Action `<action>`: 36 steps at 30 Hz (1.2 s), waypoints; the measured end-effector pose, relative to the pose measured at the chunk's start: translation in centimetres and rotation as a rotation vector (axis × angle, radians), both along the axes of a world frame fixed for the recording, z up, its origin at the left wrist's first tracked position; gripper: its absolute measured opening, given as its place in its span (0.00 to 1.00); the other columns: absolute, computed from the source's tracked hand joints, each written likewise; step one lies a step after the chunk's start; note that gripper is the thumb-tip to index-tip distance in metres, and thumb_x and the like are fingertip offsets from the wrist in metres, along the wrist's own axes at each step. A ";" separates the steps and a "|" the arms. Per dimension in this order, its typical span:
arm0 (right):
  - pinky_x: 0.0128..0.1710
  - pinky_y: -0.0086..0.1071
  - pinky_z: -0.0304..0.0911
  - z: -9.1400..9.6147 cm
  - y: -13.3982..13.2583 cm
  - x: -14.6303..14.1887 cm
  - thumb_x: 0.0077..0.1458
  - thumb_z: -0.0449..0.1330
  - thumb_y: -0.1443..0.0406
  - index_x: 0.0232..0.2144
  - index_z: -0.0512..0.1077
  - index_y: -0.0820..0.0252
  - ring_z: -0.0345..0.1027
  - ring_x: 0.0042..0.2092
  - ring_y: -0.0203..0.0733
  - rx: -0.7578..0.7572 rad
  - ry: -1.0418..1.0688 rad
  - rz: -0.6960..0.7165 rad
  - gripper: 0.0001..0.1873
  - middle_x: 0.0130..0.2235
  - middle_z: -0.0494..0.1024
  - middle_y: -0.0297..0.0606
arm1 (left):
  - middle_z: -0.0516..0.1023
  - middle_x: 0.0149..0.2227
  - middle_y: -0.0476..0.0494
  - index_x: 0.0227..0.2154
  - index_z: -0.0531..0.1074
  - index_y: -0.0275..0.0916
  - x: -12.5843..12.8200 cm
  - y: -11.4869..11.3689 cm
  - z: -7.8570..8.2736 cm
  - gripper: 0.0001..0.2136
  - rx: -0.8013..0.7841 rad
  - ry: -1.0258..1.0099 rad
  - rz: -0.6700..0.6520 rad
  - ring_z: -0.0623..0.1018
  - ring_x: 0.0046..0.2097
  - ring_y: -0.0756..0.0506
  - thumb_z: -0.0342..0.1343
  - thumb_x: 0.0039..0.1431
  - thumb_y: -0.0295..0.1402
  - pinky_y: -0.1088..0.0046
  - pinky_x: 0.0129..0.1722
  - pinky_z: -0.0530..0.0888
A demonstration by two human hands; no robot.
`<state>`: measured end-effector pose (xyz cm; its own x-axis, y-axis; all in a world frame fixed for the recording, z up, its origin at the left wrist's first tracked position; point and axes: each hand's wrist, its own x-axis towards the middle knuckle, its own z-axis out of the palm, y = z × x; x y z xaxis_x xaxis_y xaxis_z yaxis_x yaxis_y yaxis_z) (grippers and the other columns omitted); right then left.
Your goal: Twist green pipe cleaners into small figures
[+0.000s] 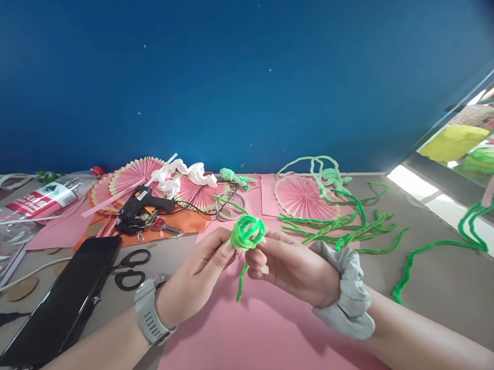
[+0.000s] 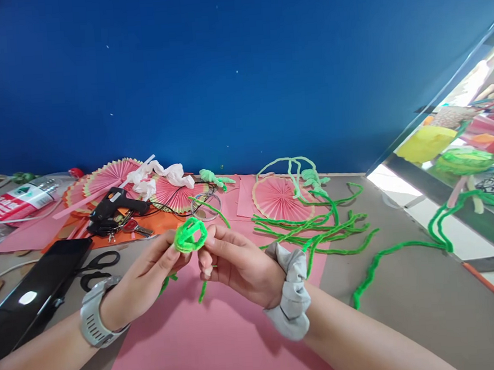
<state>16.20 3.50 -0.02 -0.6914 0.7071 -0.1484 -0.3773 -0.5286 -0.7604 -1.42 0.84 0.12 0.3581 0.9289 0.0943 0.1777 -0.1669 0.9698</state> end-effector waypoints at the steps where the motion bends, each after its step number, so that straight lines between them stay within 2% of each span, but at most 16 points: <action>1: 0.31 0.27 0.59 0.0 0.1 0.1 0.53 0.58 0.62 0.26 0.63 0.60 0.60 0.26 0.29 -0.011 -0.007 0.008 0.09 0.22 0.65 0.28 | 0.66 0.28 0.47 0.33 0.65 0.39 -0.1 0.0 0.1 0.14 0.001 0.015 -0.026 0.63 0.29 0.50 0.39 0.61 0.41 0.75 0.30 0.64; 6: 0.31 0.27 0.58 0.4 0.3 0.5 0.51 0.59 0.61 0.27 0.64 0.60 0.60 0.27 0.30 0.004 -0.089 0.037 0.08 0.25 0.65 0.30 | 0.65 0.28 0.49 0.33 0.67 0.40 -0.9 0.5 1.0 0.11 -0.021 0.067 -0.218 0.63 0.29 0.51 0.41 0.61 0.37 0.75 0.31 0.62; 9: 0.30 0.26 0.57 0.4 0.1 0.4 0.50 0.60 0.61 0.27 0.63 0.59 0.60 0.28 0.30 0.031 -0.089 0.039 0.09 0.27 0.65 0.29 | 0.63 0.29 0.48 0.34 0.67 0.39 -1.0 0.8 1.1 0.11 -0.090 0.021 -0.352 0.62 0.30 0.50 0.41 0.62 0.36 0.75 0.33 0.61; 11: 0.32 0.27 0.57 0.4 0.0 0.2 0.51 0.59 0.62 0.27 0.62 0.59 0.60 0.28 0.31 0.091 -0.069 0.020 0.09 0.27 0.65 0.29 | 0.60 0.27 0.49 0.32 0.66 0.39 -0.9 0.8 0.7 0.12 -0.176 -0.081 -0.373 0.59 0.28 0.51 0.40 0.62 0.37 0.74 0.31 0.60; 16: 0.35 0.30 0.57 0.2 -0.4 -0.5 0.53 0.57 0.60 0.26 0.59 0.57 0.59 0.32 0.34 0.257 -0.046 -0.139 0.11 0.30 0.63 0.31 | 0.49 0.20 0.54 0.23 0.58 0.38 0.3 0.3 -0.7 0.14 -0.404 -0.479 -0.425 0.51 0.23 0.52 0.40 0.61 0.40 0.73 0.25 0.53; 21: 0.35 0.31 0.57 -0.1 -0.8 -0.9 0.55 0.54 0.60 0.26 0.58 0.57 0.59 0.31 0.34 0.251 -0.031 -0.169 0.11 0.28 0.62 0.30 | 0.48 0.18 0.56 0.23 0.59 0.37 1.1 -0.3 -0.9 0.13 -0.597 -0.732 -0.450 0.53 0.21 0.54 0.40 0.61 0.36 0.74 0.25 0.55; 24: 0.33 0.31 0.59 -0.1 -0.8 -1.1 0.55 0.54 0.59 0.25 0.58 0.57 0.60 0.30 0.35 0.225 -0.066 -0.218 0.11 0.27 0.63 0.30 | 0.52 0.18 0.55 0.26 0.62 0.36 1.2 -0.2 -1.0 0.13 -0.665 -0.719 -0.397 0.57 0.22 0.53 0.40 0.61 0.38 0.75 0.26 0.60; 27: 0.33 0.32 0.59 -0.2 -0.6 -1.3 0.54 0.54 0.58 0.24 0.58 0.57 0.60 0.28 0.34 0.232 -0.100 -0.314 0.12 0.25 0.63 0.30 | 0.61 0.23 0.49 0.29 0.64 0.36 1.3 -0.1 -1.2 0.16 -0.647 -0.579 -0.283 0.65 0.25 0.51 0.38 0.61 0.42 0.73 0.26 0.65; 30: 0.34 0.31 0.59 -0.5 -0.3 -1.3 0.53 0.56 0.58 0.23 0.60 0.57 0.60 0.29 0.33 0.259 -0.166 -0.460 0.12 0.26 0.63 0.29 | 0.68 0.31 0.44 0.34 0.64 0.37 1.7 -0.4 -1.0 0.15 -0.547 -0.413 -0.109 0.70 0.33 0.47 0.38 0.61 0.42 0.70 0.31 0.69; 32: 0.31 0.29 0.59 -0.8 -0.2 -1.3 0.53 0.56 0.58 0.23 0.60 0.58 0.59 0.28 0.33 0.268 -0.231 -0.528 0.13 0.25 0.63 0.28 | 0.69 0.36 0.43 0.39 0.63 0.39 2.0 -0.8 -0.7 0.14 -0.461 -0.329 -0.008 0.70 0.38 0.47 0.38 0.62 0.41 0.70 0.37 0.68; 34: 0.28 0.28 0.58 -0.9 -0.4 -1.4 0.53 0.56 0.57 0.23 0.61 0.58 0.58 0.26 0.32 0.271 -0.275 -0.558 0.13 0.24 0.62 0.28 | 0.69 0.39 0.44 0.44 0.61 0.42 2.3 -1.3 -0.3 0.13 -0.382 -0.263 0.060 0.70 0.39 0.49 0.38 0.62 0.41 0.72 0.38 0.68; 36: 0.25 0.27 0.57 -0.9 -0.7 -1.6 0.53 0.56 0.58 0.24 0.61 0.58 0.58 0.24 0.31 0.278 -0.266 -0.540 0.12 0.23 0.63 0.27 | 0.68 0.40 0.45 0.46 0.59 0.43 2.5 -1.6 -0.1 0.13 -0.305 -0.208 0.095 0.70 0.36 0.50 0.37 0.62 0.40 0.74 0.34 0.69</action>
